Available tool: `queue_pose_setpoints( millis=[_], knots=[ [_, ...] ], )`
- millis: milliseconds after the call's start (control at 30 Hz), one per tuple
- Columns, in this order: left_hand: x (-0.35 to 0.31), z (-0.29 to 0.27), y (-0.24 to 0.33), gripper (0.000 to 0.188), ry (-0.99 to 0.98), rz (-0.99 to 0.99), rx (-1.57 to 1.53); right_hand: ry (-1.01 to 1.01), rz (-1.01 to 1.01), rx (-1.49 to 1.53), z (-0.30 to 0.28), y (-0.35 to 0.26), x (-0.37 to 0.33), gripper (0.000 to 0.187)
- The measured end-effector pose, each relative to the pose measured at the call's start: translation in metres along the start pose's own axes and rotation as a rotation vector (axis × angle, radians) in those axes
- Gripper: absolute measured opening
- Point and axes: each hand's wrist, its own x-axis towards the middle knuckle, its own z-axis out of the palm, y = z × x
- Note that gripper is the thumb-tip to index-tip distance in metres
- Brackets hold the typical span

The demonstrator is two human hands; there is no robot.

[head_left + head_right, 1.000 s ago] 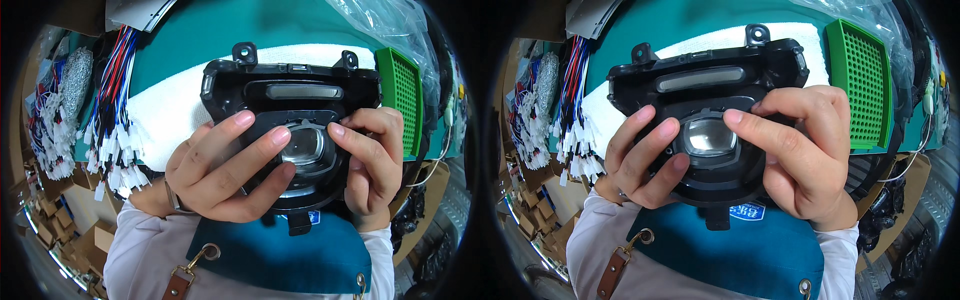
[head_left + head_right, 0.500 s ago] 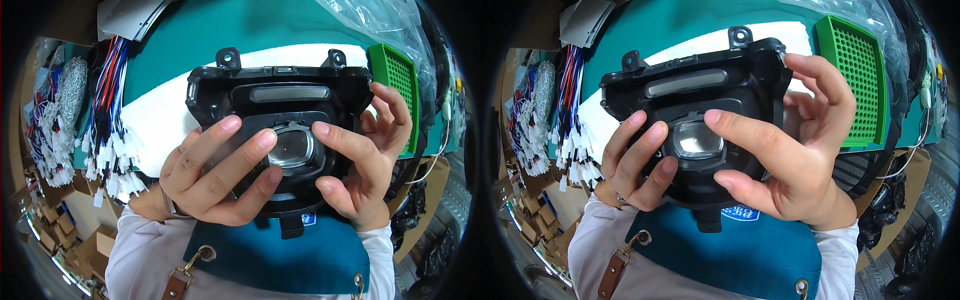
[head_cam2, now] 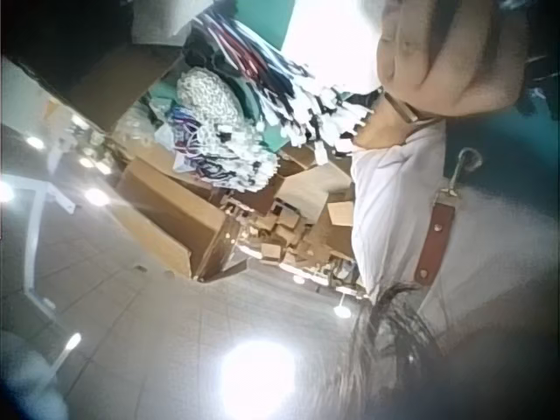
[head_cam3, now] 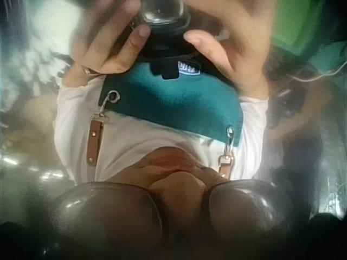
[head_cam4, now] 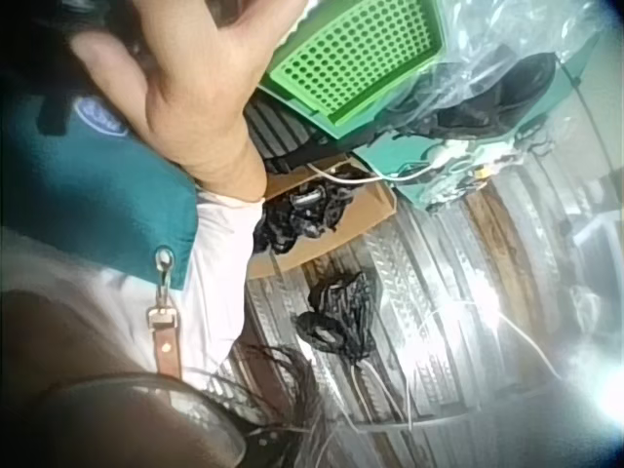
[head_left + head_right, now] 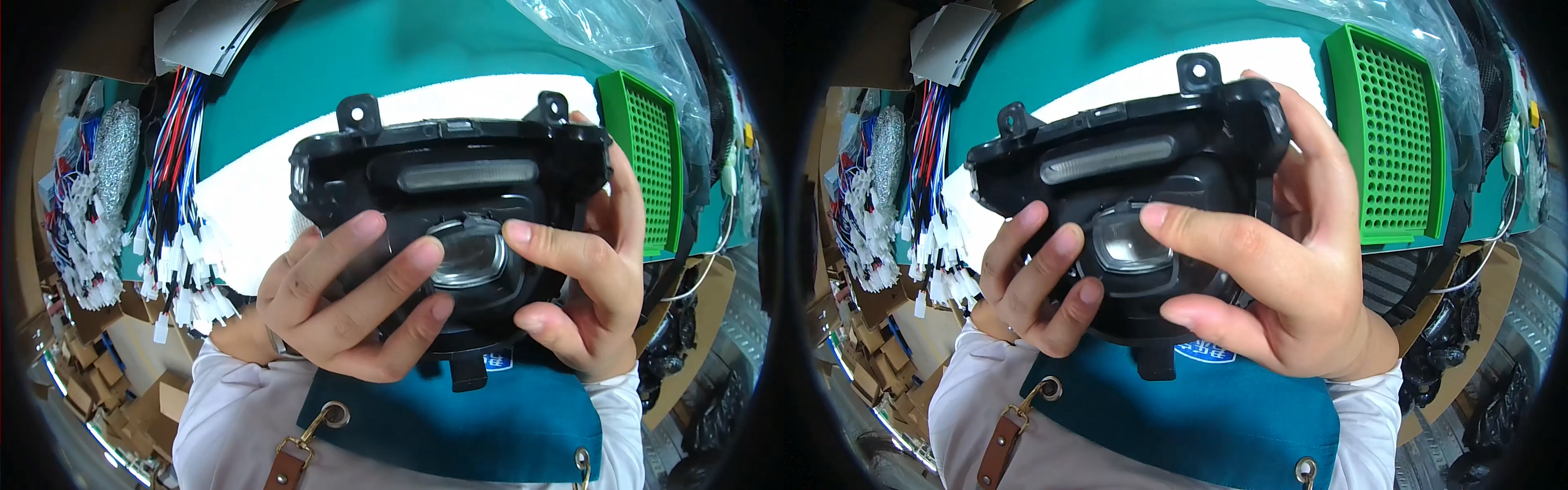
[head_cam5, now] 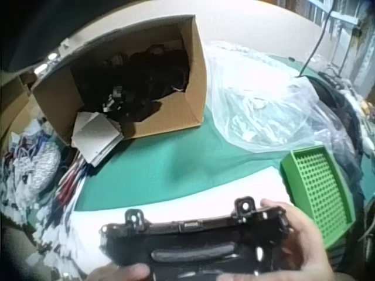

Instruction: The person assembles a car headlight by hand, repeatedly pressing the clear lens into the black housing to secure it. They rotate the headlight to check the fit from multiple angles and ensure the lens is properly seated within the frame.

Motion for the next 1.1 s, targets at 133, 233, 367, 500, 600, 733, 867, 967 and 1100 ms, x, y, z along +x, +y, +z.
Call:
queue_pose_setpoints(
  millis=[133,233,367,500,600,733,867,967,1100],
  knots=[
    [-0.008,0.0,0.005,0.027,0.042,0.017,-0.053,-0.004,0.052,-0.064,-0.004,-0.012,-0.004,0.021],
    [-0.015,-0.011,0.003,0.037,-0.101,0.175,0.006,-0.022,0.073,-0.107,-0.006,-0.022,-0.008,0.007],
    [-0.014,-0.01,0.003,0.038,-0.085,0.189,0.022,0.012,0.03,0.029,0.001,-0.016,-0.006,0.009],
    [-0.015,-0.005,0.007,0.037,-0.057,0.158,0.005,0.009,0.017,0.038,0.002,-0.011,-0.007,0.012],
    [-0.016,-0.004,0.009,0.033,-0.018,0.131,-0.003,0.001,-0.022,0.021,0.0,-0.009,-0.006,0.015],
    [-0.018,0.006,0.016,0.023,0.115,0.016,0.081,0.033,-0.025,0.053,0.002,-0.007,-0.006,0.021],
    [-0.015,0.004,0.016,0.021,0.094,-0.002,0.055,0.036,-0.057,0.05,0.002,-0.003,-0.007,0.023],
    [-0.015,0.012,0.019,0.02,0.155,-0.024,0.068,-0.019,-0.109,0.048,-0.002,0.001,-0.011,0.023],
    [-0.016,0.01,0.021,0.021,0.187,-0.002,0.105,-0.164,-0.116,-0.094,-0.014,-0.005,-0.011,0.021]
  ],
)
